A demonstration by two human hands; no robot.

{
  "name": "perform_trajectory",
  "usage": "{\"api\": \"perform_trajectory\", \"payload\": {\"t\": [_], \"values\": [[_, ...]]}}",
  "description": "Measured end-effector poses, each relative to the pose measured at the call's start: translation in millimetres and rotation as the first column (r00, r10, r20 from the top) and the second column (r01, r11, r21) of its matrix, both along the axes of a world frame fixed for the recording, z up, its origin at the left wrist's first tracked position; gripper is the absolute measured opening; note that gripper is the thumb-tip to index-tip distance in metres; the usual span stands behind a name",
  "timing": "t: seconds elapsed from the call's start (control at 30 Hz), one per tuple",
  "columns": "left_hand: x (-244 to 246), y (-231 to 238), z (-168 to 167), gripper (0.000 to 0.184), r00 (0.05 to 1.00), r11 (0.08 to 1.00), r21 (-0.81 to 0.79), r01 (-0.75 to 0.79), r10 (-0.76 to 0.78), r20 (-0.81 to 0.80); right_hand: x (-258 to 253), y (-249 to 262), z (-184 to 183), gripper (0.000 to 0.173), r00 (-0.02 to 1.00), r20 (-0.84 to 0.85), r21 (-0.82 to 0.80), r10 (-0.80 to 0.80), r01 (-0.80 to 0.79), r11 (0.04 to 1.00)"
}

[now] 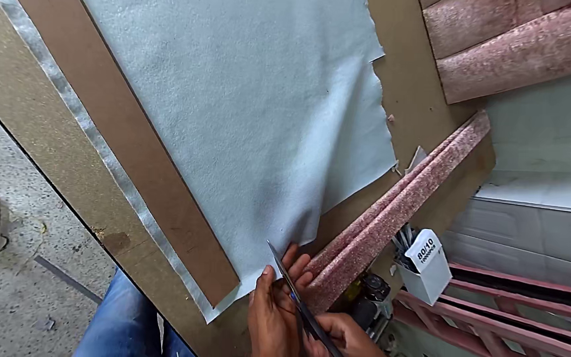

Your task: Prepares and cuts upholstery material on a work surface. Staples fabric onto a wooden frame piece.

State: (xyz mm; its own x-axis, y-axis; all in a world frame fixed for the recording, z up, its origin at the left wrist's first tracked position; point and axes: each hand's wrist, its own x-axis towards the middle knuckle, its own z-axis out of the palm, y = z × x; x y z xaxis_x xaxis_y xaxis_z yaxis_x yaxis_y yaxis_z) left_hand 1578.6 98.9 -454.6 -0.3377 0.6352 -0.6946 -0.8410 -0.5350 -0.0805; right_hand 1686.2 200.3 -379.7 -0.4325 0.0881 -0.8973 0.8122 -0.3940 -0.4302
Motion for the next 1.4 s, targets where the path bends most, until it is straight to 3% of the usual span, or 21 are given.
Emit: {"api": "perform_trajectory", "payload": {"t": [0.23, 0.47, 0.7, 0.83, 0.97, 1.07, 1.1, 1.13, 1.17, 1.2, 1.23, 1.27, 1.3, 1.33, 1.4], "values": [[-1.2, -2.4, -1.3, 0.058, 0.992, 0.992, -0.088, 0.095, -0.102, -0.072, -20.6, 12.4, -12.4, 0.040, 0.994, -0.060, 0.053, 0.088, -0.085, 0.995], [-2.0, -3.5, -0.8, 0.061, 0.982, 0.978, -0.151, 0.146, -0.161, -0.099, -49.8, 19.2, -22.4, 0.045, 0.987, -0.156, -0.014, 0.042, -0.045, 0.999], [-4.4, -2.8, -2.8, 0.060, 0.974, 0.970, -0.176, 0.171, -0.193, -0.120, -68.5, 20.6, -23.9, 0.046, 0.991, -0.117, 0.039, 0.061, -0.056, 0.998], [-8.7, 1.9, 6.3, 0.045, 0.976, 0.895, -0.400, 0.197, -0.219, -0.010, -101.2, 28.0, -28.8, 0.047, 0.979, -0.147, 0.083, 0.138, -0.127, 0.988], [-8.0, -1.2, 2.7, 0.047, 0.971, 0.913, -0.350, 0.212, -0.237, -0.031, -113.9, 29.6, -26.1, 0.049, 0.986, -0.067, 0.115, 0.154, -0.146, 0.983], [-18.5, -13.2, 6.2, 0.047, 0.902, 0.876, -0.293, 0.382, -0.423, -0.088, -115.8, 34.0, -19.6, 0.048, 0.985, -0.043, 0.114, 0.164, -0.159, 0.981], [-26.6, -23.0, 9.2, 0.041, 0.833, 0.835, -0.289, 0.468, -0.526, -0.168, -119.1, 36.1, -16.0, 0.049, 0.983, -0.031, 0.113, 0.180, -0.176, 0.978], [-37.7, -36.4, 13.7, 0.033, 0.695, 0.765, -0.320, 0.558, -0.642, -0.323, -123.3, 37.8, -12.2, 0.049, 0.980, -0.018, 0.105, 0.199, -0.196, 0.975], [-50.3, -51.1, 17.9, 0.033, 0.448, 0.683, -0.412, 0.603, -0.718, -0.533, -127.0, 39.8, -8.3, 0.050, 0.976, -0.009, 0.088, 0.217, -0.215, 0.973], [-65.0, -62.5, 21.3, 0.035, 0.103, 0.625, -0.563, 0.541, -0.714, -0.693, -130.6, 42.8, -4.7, 0.051, 0.971, -0.004, 0.069, 0.238, -0.237, 0.969], [-81.8, -68.2, 21.8, 0.036, -0.259, 0.630, -0.681, 0.374, -0.634, -0.729, -133.5, 46.0, -1.4, 0.050, 0.967, 0.001, 0.055, 0.253, -0.253, 0.966], [-99.9, -67.0, 19.0, 0.035, -0.553, 0.671, -0.716, 0.194, -0.528, -0.645, -135.3, 49.2, 2.0, 0.049, 0.965, 0.009, 0.043, 0.263, -0.263, 0.964], [-117.5, -61.4, 14.5, 0.033, -0.739, 0.707, -0.701, 0.093, -0.423, -0.525, -136.7, 51.3, 5.6, 0.047, 0.962, 0.019, 0.033, 0.273, -0.274, 0.961], [-134.1, -53.9, 10.4, 0.032, -0.854, 0.724, -0.688, 0.059, -0.320, -0.410, -138.0, 52.4, 8.2, 0.047, 0.960, 0.023, 0.025, 0.280, -0.281, 0.959], [-162.8, -35.8, 6.5, 0.044, -0.962, 0.671, -0.737, 0.080, -0.142, -0.234, -141.1, 54.6, 9.8, 0.049, 0.957, 0.021, 0.029, 0.290, -0.291, 0.956]]}}
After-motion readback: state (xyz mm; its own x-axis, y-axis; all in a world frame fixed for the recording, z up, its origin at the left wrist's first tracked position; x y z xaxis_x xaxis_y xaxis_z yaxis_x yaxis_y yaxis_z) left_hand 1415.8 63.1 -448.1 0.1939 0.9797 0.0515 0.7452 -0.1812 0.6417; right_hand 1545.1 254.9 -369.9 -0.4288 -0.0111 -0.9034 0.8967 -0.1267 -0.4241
